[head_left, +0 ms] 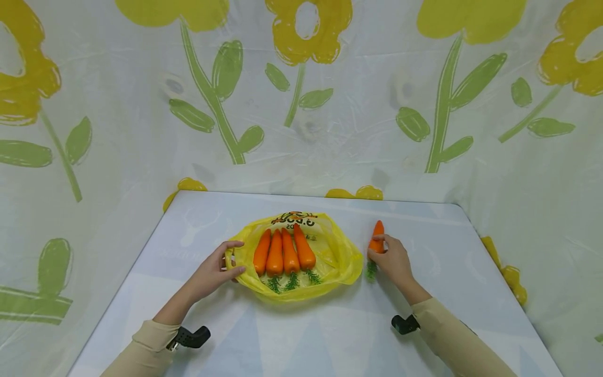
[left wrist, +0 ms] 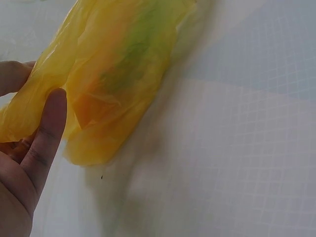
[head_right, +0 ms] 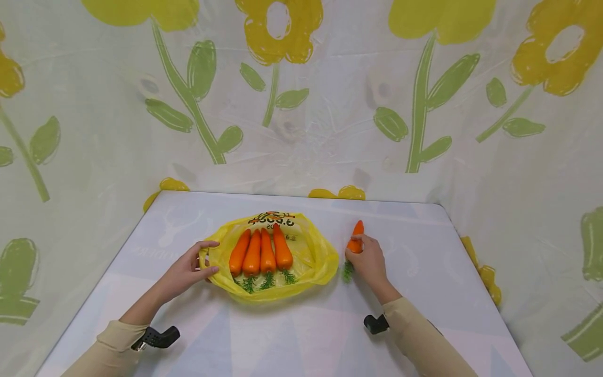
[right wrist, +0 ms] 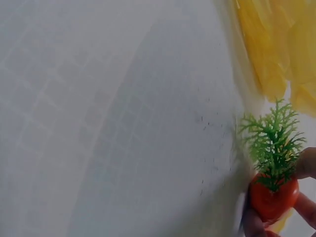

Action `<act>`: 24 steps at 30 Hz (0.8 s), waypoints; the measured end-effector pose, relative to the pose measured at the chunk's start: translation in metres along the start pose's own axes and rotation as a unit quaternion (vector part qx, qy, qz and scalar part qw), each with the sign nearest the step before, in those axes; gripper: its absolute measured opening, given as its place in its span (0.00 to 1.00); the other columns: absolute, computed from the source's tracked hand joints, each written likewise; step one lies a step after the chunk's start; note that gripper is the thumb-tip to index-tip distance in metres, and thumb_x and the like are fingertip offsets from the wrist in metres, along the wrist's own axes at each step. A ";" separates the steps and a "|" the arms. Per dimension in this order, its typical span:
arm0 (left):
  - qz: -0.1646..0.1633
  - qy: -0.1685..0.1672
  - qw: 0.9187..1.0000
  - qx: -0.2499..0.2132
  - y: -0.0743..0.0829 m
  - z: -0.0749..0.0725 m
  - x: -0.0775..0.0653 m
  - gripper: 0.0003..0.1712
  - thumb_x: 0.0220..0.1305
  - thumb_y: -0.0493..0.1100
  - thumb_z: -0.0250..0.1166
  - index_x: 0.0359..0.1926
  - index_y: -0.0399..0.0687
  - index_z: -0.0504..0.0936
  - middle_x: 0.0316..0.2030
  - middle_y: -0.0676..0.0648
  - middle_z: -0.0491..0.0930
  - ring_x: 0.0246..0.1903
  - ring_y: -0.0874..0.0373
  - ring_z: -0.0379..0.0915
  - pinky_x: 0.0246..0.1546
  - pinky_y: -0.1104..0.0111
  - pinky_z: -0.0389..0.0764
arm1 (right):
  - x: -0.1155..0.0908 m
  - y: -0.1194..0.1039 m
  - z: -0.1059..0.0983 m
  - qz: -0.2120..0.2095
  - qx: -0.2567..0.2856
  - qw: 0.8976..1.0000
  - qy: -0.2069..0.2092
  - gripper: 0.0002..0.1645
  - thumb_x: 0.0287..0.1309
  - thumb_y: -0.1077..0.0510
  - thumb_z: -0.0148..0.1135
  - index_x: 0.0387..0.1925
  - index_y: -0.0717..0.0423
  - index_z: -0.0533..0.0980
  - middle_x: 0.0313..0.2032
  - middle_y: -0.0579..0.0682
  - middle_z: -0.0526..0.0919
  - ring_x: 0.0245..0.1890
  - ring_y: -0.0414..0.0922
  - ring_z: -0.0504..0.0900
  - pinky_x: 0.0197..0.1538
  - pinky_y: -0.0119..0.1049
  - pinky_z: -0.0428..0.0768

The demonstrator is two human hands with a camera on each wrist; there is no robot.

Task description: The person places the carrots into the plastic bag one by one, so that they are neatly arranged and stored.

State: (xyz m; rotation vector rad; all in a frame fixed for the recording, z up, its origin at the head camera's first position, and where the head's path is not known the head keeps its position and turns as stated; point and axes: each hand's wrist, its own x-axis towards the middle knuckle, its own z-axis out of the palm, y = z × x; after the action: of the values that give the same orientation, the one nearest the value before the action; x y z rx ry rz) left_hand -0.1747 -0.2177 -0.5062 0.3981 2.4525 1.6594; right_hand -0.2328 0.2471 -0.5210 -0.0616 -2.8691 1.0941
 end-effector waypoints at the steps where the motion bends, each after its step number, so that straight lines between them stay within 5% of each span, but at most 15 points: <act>1: 0.000 0.000 1.000 0.000 0.000 0.000 0.000 0.38 0.67 0.41 0.70 0.72 0.42 0.62 0.51 0.34 0.71 0.36 0.48 0.78 0.36 0.57 0.87 | 0.000 0.001 -0.001 0.001 -0.001 1.000 0.000 0.28 0.61 0.53 0.64 0.61 0.62 0.76 0.63 0.68 0.72 0.46 0.57 0.77 0.50 0.50 0.79; 24: 0.003 -0.002 1.000 0.002 0.002 -0.001 0.000 0.38 0.67 0.41 0.70 0.71 0.41 0.62 0.51 0.33 0.70 0.36 0.48 0.78 0.36 0.56 0.87 | -0.021 0.034 -0.035 0.014 -0.014 1.000 -0.008 0.28 0.63 0.55 0.63 0.62 0.62 0.74 0.62 0.69 0.72 0.48 0.60 0.78 0.41 0.42 0.80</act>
State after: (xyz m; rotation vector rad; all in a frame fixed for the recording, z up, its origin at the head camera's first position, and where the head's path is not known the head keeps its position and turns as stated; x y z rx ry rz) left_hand -0.1747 -0.2181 -0.5045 0.4099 2.4539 1.6549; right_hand -0.2085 0.2945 -0.5184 -0.0956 -2.9071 1.0630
